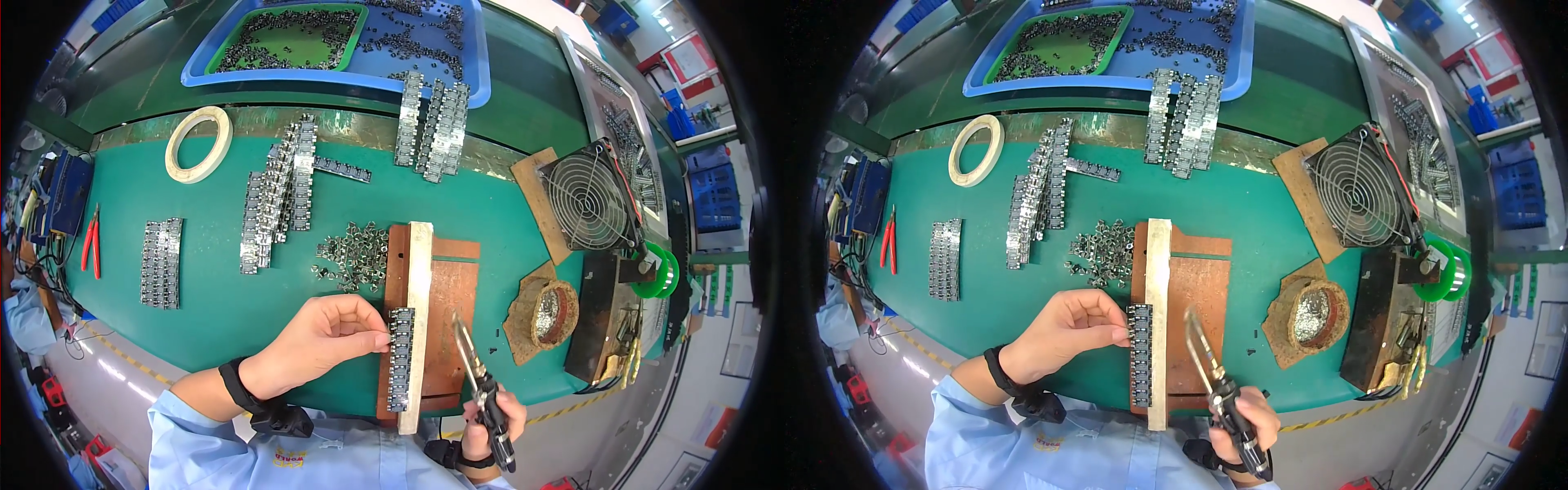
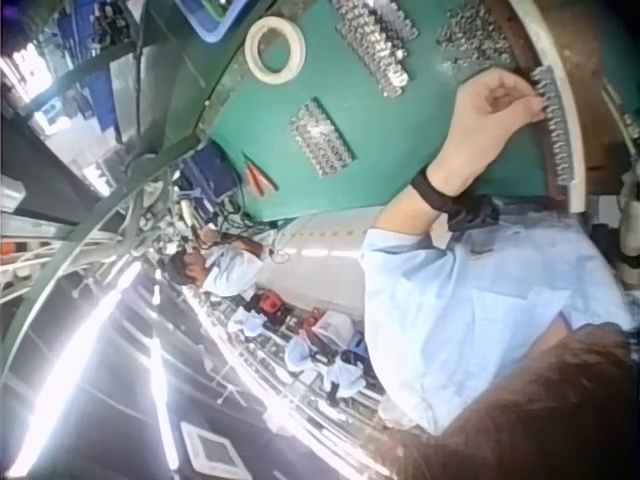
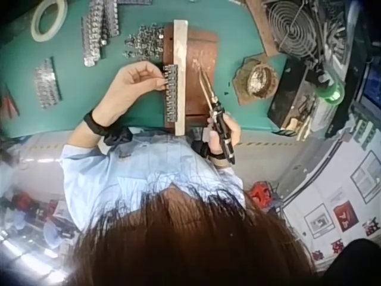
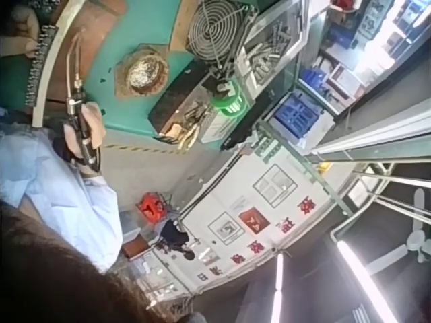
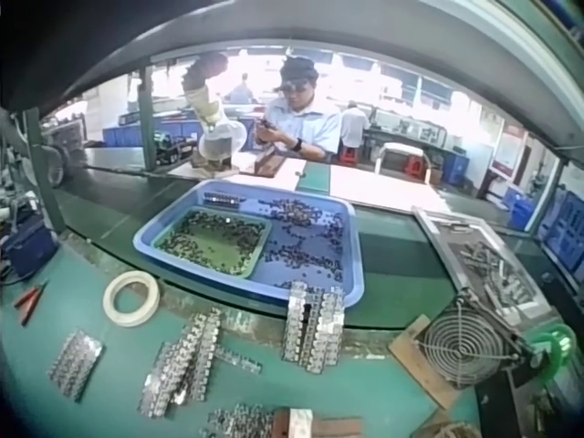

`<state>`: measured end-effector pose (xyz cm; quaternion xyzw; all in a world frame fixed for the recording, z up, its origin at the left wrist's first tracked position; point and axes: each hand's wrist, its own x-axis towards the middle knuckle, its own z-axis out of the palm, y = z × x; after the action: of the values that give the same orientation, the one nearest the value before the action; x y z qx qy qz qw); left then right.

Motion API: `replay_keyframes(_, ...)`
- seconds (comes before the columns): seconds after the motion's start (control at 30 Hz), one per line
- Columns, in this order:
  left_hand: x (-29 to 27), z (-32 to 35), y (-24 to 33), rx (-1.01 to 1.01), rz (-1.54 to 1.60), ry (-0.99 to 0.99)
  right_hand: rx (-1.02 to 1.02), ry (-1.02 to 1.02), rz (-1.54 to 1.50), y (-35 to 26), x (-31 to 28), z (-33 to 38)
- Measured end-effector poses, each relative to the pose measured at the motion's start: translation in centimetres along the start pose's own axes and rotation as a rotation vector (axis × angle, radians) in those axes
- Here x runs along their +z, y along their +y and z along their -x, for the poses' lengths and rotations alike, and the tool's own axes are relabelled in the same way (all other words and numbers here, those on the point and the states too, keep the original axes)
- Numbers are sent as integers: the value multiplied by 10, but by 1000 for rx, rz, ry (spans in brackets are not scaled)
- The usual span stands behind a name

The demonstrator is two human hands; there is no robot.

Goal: The person picks up a circuit board strip and places it on a wooden block. They then pick up small metal components and use a soldering iron to fuse each piece to the strip, repeating this process for several components before setting the finished strip aside.

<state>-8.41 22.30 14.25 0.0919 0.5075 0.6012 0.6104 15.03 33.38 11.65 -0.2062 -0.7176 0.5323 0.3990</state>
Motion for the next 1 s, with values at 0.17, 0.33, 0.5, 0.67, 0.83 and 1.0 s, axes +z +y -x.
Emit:
replay_keyframes(0.17, 1, 0, 0, 2, -19, -1, 108, 75, 13, 10, 0, 7)
replay_keyframes(0.33, 0, 1, -1, 28, -2, 4, 57, 58, 97, 13, 2, 5)
replay_keyframes(0.5, 3, 5, 0, 123, 22, 72, 43, 67, 74, 13, 1, 3)
replay_keyframes(0.67, -14, 18, 9, 521, -454, 412, 65, 84, 40, 12, 1, 4)
replay_keyframes(0.83, -17, 15, 23, 672, -1215, 432, 50, 54, 34, 12, -1, 5)
replay_keyframes(1.0, -7, 6, 14, 697, -1371, 439, 56, 67, 44, 13, -3, 5)
